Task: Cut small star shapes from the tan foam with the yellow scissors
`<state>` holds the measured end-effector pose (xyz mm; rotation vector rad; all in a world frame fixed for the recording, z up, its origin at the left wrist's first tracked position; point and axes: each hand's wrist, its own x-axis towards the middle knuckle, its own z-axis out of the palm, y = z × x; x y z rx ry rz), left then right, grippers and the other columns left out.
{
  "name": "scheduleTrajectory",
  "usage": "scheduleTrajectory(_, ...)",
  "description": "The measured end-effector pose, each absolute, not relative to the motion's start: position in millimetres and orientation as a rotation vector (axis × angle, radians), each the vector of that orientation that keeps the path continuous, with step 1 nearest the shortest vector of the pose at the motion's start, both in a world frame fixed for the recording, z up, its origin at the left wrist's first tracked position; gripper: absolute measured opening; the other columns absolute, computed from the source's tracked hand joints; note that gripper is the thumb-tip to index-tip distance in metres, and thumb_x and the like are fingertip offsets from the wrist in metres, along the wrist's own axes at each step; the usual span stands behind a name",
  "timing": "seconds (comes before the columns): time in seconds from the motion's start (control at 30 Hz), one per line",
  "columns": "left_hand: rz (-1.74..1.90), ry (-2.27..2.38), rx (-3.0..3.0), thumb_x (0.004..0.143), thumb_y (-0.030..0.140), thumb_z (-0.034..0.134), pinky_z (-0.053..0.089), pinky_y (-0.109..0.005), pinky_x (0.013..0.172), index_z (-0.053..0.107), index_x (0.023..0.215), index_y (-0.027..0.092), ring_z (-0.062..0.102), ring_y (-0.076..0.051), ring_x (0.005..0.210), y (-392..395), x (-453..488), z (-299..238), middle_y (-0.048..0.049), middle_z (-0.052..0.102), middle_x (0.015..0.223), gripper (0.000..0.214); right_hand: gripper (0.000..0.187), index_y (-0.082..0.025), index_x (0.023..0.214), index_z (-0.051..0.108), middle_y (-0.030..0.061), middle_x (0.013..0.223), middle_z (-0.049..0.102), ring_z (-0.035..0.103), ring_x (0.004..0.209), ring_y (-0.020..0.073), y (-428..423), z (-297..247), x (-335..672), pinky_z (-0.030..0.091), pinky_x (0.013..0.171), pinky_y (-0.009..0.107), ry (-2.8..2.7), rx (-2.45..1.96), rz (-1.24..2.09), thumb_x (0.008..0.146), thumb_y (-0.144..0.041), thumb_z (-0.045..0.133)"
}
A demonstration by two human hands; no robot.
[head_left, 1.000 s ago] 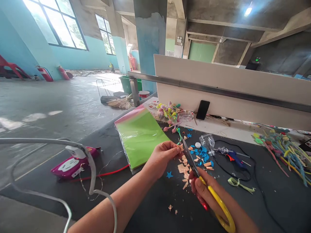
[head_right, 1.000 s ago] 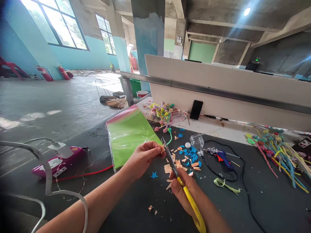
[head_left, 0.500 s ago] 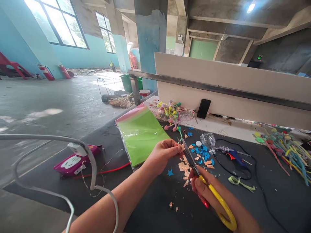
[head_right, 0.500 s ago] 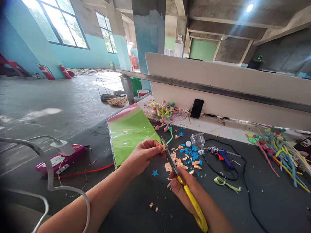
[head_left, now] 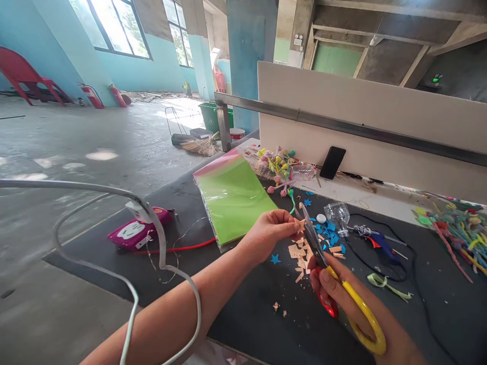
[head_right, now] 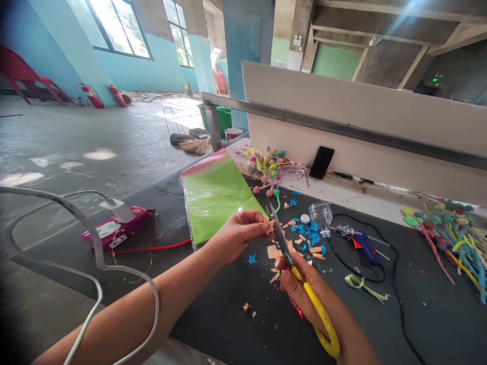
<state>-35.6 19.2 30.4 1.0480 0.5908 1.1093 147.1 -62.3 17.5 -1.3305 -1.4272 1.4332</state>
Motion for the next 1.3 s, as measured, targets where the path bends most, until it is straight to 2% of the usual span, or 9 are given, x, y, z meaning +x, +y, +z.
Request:
scheduleTrajectory(0.27, 1.1, 0.576, 1.047, 0.07, 0.028, 0.072, 0.045, -0.026, 0.066, 0.059, 0.067, 0.013, 0.061, -0.014, 0.064, 18, -36, 32, -0.0036, 0.066, 0.068, 0.02, 0.05, -0.021, 0.091, 0.056, -0.001, 0.062, 0.051, 0.038, 0.046, 0.0085, -63, 14, 148, 0.026, 0.041, 0.021, -1.402, -1.285, 1.452, 0.071, -0.067, 0.057)
scheduleTrajectory(0.4, 1.096, 0.567, 1.052, 0.071, 0.026, 0.071, 0.046, -0.026, 0.066, 0.059, 0.068, 0.013, 0.061, -0.013, 0.064, 20, -37, 32, -0.0032, 0.066, 0.068, 0.018, 0.049, -0.022, 0.087, 0.055, -0.0012, 0.061, 0.051, 0.034, 0.042, 0.0073, -63, 11, 144, 0.027, 0.04, 0.024, -1.416, -1.282, 1.359, 0.071, -0.068, 0.055)
scheduleTrajectory(0.53, 1.097, 0.574, 1.044, 0.071, 0.025, 0.071, 0.046, -0.026, 0.066, 0.058, 0.067, 0.013, 0.062, -0.013, 0.063, 19, -38, 33, -0.003, 0.066, 0.068, 0.018, 0.048, -0.024, 0.084, 0.055, -0.0013, 0.06, 0.052, 0.035, 0.042, 0.0082, -65, 11, 140, 0.026, 0.04, 0.025, -1.415, -1.333, 1.305, 0.069, -0.07, 0.054)
scheduleTrajectory(0.73, 1.095, 0.626, 1.048, 0.069, 0.027, 0.073, 0.047, -0.026, 0.065, 0.056, 0.065, 0.013, 0.062, -0.014, 0.063, 17, -39, 35, -0.0033, 0.066, 0.067, 0.022, 0.058, -0.024, 0.083, 0.054, -0.0022, 0.058, 0.049, 0.028, 0.042, 0.008, -66, 11, 134, 0.021, 0.04, 0.027, -1.451, -1.425, 1.226, 0.064, -0.079, 0.048)
scheduleTrajectory(1.0, 1.072, 0.662, 1.051, 0.068, 0.026, 0.073, 0.047, -0.024, 0.065, 0.058, 0.065, 0.013, 0.062, -0.013, 0.062, 13, -41, 42, -0.0029, 0.066, 0.065, 0.02, 0.061, -0.023, 0.087, 0.056, -0.0023, 0.06, 0.047, 0.036, 0.052, 0.0119, -65, 8, 136, 0.026, 0.049, 0.028, -1.574, -1.397, 1.117, 0.066, -0.079, 0.044)
scheduleTrajectory(1.3, 1.032, 0.671, 1.057, 0.065, 0.022, 0.073, 0.049, -0.023, 0.064, 0.059, 0.063, 0.012, 0.062, -0.012, 0.061, 16, -44, 46, -0.0026, 0.066, 0.066, 0.018, 0.06, -0.021, 0.087, 0.056, -0.0016, 0.06, 0.049, 0.031, 0.048, 0.01, -61, 4, 140, 0.023, 0.045, 0.026, -1.64, -1.399, 1.135, 0.07, -0.077, 0.042)
